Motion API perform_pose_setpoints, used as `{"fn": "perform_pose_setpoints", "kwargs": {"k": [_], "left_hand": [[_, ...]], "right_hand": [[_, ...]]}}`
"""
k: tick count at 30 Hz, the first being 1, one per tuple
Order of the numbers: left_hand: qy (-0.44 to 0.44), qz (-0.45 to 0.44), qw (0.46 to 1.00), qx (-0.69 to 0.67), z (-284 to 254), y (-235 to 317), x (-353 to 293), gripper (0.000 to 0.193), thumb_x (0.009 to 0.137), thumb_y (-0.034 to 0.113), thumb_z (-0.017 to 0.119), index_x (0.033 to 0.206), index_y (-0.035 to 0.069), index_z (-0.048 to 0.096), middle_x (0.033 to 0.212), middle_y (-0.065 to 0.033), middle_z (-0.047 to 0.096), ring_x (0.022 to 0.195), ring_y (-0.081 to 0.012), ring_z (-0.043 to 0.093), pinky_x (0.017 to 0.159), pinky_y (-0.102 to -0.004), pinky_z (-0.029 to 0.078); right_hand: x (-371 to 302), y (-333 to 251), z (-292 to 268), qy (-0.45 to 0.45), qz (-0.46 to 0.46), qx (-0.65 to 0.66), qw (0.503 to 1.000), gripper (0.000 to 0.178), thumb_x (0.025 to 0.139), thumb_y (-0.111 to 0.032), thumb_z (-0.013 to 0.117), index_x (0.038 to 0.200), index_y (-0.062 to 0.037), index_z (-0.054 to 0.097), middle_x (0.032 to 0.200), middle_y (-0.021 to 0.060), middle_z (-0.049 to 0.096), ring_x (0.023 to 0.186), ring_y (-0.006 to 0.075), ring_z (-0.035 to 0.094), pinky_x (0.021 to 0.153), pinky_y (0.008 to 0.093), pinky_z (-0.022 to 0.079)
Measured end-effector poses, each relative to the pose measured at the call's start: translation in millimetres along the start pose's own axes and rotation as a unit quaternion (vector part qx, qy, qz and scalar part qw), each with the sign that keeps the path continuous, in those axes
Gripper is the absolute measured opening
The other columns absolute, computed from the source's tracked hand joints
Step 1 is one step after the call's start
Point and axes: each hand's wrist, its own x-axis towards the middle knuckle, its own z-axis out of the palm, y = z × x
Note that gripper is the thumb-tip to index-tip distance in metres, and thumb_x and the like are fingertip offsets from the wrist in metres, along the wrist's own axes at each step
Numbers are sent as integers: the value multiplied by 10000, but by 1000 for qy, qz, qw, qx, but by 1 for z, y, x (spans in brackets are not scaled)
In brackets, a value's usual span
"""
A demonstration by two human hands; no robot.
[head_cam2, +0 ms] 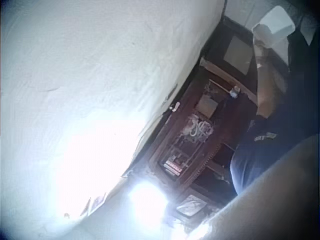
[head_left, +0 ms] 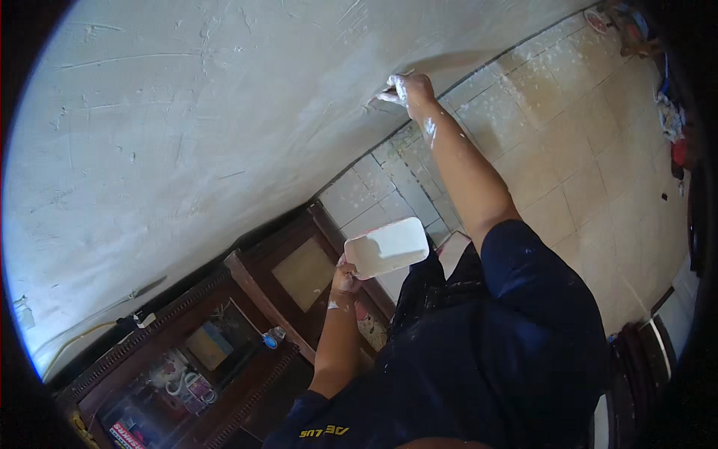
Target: The person applies joint compound from a plastic tub onto a wall, then smooths it with a putty knife.
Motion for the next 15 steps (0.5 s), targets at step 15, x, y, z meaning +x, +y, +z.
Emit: {"fn": "perform_pose_setpoints", "kwargs": {"k": [15], "left_hand": [[43,24,998,28,15,12,-16,792,429,82,446,1215,-17,435,1135,-141,535,1048,-274,533,923,-364,437]], "right_hand": [[63,212,-81,-5,190,-13,982,73,756,-10,583,779,53,554,770,166,587,715,285,621,641,378,572]]}}
